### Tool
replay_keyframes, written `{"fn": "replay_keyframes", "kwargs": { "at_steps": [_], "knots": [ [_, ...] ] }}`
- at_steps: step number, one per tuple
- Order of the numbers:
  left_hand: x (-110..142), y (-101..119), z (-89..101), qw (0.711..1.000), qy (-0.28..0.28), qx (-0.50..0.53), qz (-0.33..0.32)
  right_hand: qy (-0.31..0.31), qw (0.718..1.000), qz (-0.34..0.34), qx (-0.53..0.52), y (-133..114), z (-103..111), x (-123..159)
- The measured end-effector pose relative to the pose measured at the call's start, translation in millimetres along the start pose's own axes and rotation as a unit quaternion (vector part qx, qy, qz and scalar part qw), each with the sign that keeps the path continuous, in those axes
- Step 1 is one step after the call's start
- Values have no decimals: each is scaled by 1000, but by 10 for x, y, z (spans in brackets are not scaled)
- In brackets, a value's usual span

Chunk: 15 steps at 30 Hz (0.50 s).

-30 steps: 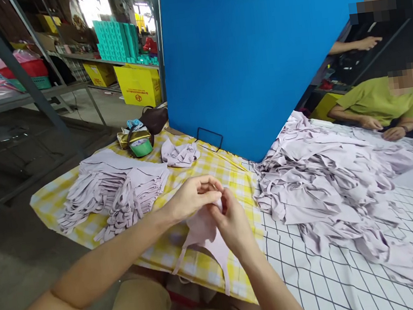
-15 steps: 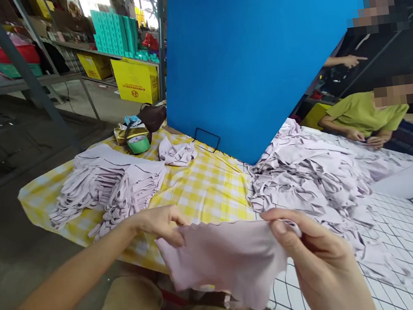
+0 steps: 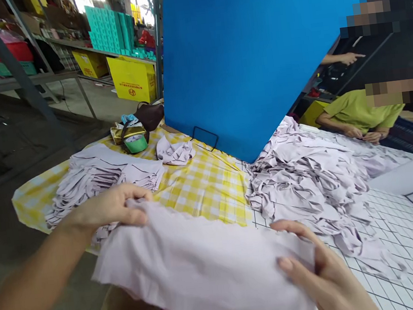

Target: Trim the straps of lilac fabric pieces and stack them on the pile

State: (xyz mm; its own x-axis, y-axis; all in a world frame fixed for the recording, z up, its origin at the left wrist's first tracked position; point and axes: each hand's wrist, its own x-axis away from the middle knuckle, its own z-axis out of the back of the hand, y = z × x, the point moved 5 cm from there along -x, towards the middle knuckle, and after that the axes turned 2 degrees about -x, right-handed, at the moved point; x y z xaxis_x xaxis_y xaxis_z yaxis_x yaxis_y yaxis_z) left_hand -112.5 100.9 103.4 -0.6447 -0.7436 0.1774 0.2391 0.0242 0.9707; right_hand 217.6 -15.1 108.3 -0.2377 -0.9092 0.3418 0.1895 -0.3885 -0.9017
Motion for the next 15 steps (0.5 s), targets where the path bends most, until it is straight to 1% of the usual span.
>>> {"fn": "replay_keyframes", "kwargs": {
  "at_steps": [1, 2, 4, 5, 6, 8, 9, 11, 15],
  "knots": [
    [-141, -127, 23, 999, 24, -28, 5, -21, 1000, 9, 19, 13, -75, -162],
    [-298, -283, 50, 996, 64, -57, 8, -35, 998, 24, 44, 49, -159, -351],
    [-612, -659, 66, 985, 136, -100, 31, -21, 994, 65, 84, 189, -304, -759],
    [-754, -843, 50, 980, 159, -114, 40, -16, 988, 76, 131, 301, -376, -954],
    [-874, -1004, 31, 975, 180, -126, 43, 18, 976, 86, 197, 415, -412, -1127],
    [-1039, -1251, -7, 967, 207, -140, 54, 62, 962, 92, 248, 635, -459, -1383],
    [-1084, -1325, -15, 963, 218, -146, 56, 82, 956, 97, 264, 714, -462, -1461],
    [-1122, -1392, -9, 957, 238, -157, 55, 107, 947, 111, 282, 800, -447, -1541],
    [-1119, -1388, 18, 947, 271, -167, 44, 141, 929, 131, 315, 792, -385, -1575]
  ]
}}
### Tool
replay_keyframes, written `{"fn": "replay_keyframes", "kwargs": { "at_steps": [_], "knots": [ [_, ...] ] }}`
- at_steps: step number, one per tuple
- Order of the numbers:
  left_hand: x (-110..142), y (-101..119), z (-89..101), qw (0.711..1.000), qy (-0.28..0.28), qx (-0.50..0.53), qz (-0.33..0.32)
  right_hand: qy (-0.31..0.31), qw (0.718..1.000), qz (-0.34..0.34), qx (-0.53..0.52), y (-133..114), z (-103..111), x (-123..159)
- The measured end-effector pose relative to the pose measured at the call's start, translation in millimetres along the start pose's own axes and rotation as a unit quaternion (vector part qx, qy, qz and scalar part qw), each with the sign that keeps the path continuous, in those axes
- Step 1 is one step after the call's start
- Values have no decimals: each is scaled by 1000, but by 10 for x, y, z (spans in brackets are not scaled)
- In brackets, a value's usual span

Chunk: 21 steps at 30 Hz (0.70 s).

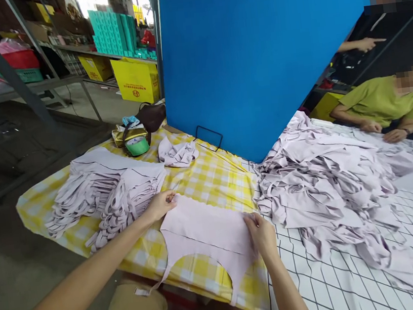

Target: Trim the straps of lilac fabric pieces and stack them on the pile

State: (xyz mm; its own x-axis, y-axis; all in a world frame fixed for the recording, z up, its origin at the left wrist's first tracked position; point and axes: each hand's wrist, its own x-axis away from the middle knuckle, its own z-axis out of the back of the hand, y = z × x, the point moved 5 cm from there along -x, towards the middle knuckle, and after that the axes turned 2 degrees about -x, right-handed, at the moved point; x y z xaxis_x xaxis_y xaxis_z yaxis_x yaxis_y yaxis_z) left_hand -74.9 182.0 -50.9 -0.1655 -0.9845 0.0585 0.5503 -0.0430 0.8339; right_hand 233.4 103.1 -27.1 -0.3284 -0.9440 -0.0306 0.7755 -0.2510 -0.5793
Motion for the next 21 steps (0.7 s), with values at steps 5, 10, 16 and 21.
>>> {"fn": "replay_keyframes", "kwargs": {
  "at_steps": [5, 10, 16, 21],
  "knots": [
    [21, -16, -28, 999, 36, -19, -1, 28, 998, 0, 61, 6, -61, -53],
    [2, -62, -13, 996, 71, -62, -5, 35, 989, -19, 139, 29, -167, -68],
    [121, 86, -30, 967, 131, -186, -115, 95, 978, -8, 184, -19, -124, 18],
    [256, 76, -77, 944, 123, -298, -73, 94, 963, 162, 192, -105, -235, 210]
  ]
}}
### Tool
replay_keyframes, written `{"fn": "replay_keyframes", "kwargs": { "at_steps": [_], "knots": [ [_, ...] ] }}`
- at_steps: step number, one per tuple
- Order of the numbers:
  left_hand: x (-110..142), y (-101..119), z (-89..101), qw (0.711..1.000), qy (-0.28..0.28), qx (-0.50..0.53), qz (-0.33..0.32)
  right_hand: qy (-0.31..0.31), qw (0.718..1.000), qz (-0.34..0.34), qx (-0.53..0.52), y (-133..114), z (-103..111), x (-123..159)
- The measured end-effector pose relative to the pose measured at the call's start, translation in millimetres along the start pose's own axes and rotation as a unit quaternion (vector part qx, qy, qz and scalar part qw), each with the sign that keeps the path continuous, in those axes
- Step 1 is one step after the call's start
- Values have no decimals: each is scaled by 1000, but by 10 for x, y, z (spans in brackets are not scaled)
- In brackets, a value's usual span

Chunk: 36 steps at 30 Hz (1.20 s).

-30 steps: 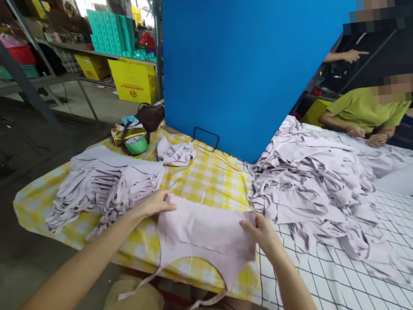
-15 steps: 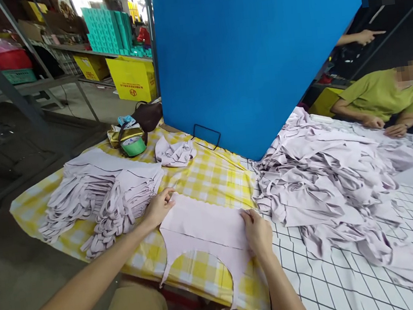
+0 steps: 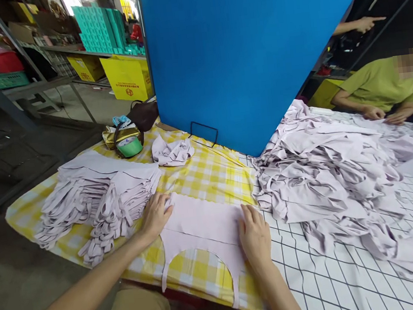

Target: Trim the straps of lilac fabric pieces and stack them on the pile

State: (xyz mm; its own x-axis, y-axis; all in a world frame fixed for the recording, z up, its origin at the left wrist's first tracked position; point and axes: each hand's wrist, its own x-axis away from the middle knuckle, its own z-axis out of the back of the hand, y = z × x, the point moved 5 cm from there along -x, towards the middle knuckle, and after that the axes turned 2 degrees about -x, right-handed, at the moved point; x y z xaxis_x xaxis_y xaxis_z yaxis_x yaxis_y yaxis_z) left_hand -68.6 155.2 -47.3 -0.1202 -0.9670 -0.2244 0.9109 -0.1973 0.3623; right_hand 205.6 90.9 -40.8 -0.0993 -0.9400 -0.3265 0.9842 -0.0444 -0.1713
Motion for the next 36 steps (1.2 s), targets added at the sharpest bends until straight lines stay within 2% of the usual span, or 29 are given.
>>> {"fn": "replay_keyframes", "kwargs": {
  "at_steps": [2, 4, 8, 12, 14, 17, 23, 29, 33, 36],
  "knots": [
    [1, -10, -1, 999, -11, -39, 10, -36, 999, 39, -9, -27, -97, 77],
    [-37, 2, 4, 998, -18, -59, 2, -51, 998, 43, -8, -15, -169, 125],
    [-153, 58, -4, 996, -33, -72, -27, -47, 998, 35, -3, 18, -210, 137],
    [-156, 77, -53, 997, -10, -78, -24, -53, 998, 31, 7, 25, -210, 132],
    [-78, 121, -119, 995, -13, -66, -70, -61, 998, 17, 18, 36, -221, 138],
    [89, 180, -233, 987, -65, -48, -142, -82, 996, -13, 36, 60, -253, 153],
    [235, 238, -228, 969, -136, -23, -203, -120, 990, -44, 56, 67, -282, 172],
    [114, 124, -221, 978, -139, -50, -145, -149, 983, -76, 82, 154, -234, 187],
    [68, 84, -236, 986, -115, -83, -92, -141, 981, -100, 86, 229, -186, 230],
    [133, 220, -250, 984, -101, -80, -124, -102, 987, -91, 80, 183, -150, 260]
  ]
}}
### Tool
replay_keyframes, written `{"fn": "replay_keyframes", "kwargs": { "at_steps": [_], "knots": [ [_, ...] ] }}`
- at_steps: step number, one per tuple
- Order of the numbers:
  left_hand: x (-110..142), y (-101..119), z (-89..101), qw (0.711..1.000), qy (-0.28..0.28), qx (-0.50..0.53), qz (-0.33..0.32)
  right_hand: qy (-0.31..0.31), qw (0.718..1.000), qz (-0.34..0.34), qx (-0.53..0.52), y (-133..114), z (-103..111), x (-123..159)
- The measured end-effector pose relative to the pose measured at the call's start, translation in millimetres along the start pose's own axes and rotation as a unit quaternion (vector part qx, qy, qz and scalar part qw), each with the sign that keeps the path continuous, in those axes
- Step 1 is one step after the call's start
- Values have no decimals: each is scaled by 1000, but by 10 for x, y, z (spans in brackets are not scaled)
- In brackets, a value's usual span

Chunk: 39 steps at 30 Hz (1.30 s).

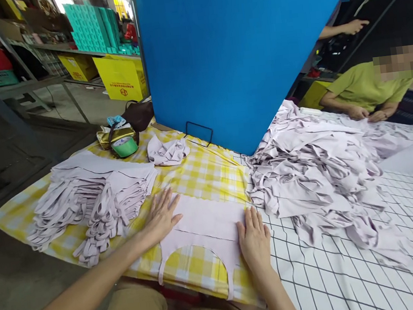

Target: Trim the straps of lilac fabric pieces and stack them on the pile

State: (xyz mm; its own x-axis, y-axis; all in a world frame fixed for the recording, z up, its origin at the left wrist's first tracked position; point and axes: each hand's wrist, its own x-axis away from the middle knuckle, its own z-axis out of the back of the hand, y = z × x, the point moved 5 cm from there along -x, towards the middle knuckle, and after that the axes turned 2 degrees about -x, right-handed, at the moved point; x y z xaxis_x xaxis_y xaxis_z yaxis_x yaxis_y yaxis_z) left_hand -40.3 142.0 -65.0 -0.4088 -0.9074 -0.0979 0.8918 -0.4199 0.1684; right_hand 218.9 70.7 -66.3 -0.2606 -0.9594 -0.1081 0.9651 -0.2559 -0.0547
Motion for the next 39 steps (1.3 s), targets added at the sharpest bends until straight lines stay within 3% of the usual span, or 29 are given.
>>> {"fn": "replay_keyframes", "kwargs": {
  "at_steps": [3, 5, 8, 12, 15, 18, 20, 23, 26, 29, 31, 36, 37, 39],
  "knots": [
    [48, 186, -37, 997, -22, 22, -72, -21, 997, 72, -13, -97, -38, 64],
    [64, 215, -56, 995, -36, 30, -83, -59, 993, 100, -19, -80, -84, 132],
    [60, 183, -57, 995, -39, 34, -86, -71, 995, 63, -17, 115, -93, 292],
    [56, 255, -40, 996, -29, 41, -76, -14, 1000, -5, -16, 295, -15, 611],
    [97, 530, -46, 990, -29, 55, -123, 10, 998, 47, -28, 171, 31, 761],
    [172, 793, -90, 977, -50, 72, -193, -23, 995, 92, -43, 92, 48, 757],
    [212, 851, -113, 972, -57, 77, -214, -22, 996, 69, -56, 161, 116, 735],
    [239, 813, -115, 971, -57, 76, -220, 26, 992, 30, -120, 274, 306, 868],
    [243, 796, -84, 974, -69, 77, -201, 43, 965, -26, -258, 233, 372, 1248],
    [272, 932, -10, 970, -70, 94, -215, -41, 931, -97, -349, 5, 129, 1653],
    [325, 1074, 27, 960, -76, 109, -247, -60, 905, -140, -397, -141, -70, 1805],
    [495, 1293, -35, 932, -121, 118, -321, -73, 795, -210, -565, -257, -347, 1855],
    [513, 1297, -59, 930, -122, 116, -325, -81, 791, -217, -567, -243, -338, 1876],
    [528, 1282, -103, 931, -116, 112, -327, -77, 824, -212, -520, -180, -243, 1954]
  ]
}}
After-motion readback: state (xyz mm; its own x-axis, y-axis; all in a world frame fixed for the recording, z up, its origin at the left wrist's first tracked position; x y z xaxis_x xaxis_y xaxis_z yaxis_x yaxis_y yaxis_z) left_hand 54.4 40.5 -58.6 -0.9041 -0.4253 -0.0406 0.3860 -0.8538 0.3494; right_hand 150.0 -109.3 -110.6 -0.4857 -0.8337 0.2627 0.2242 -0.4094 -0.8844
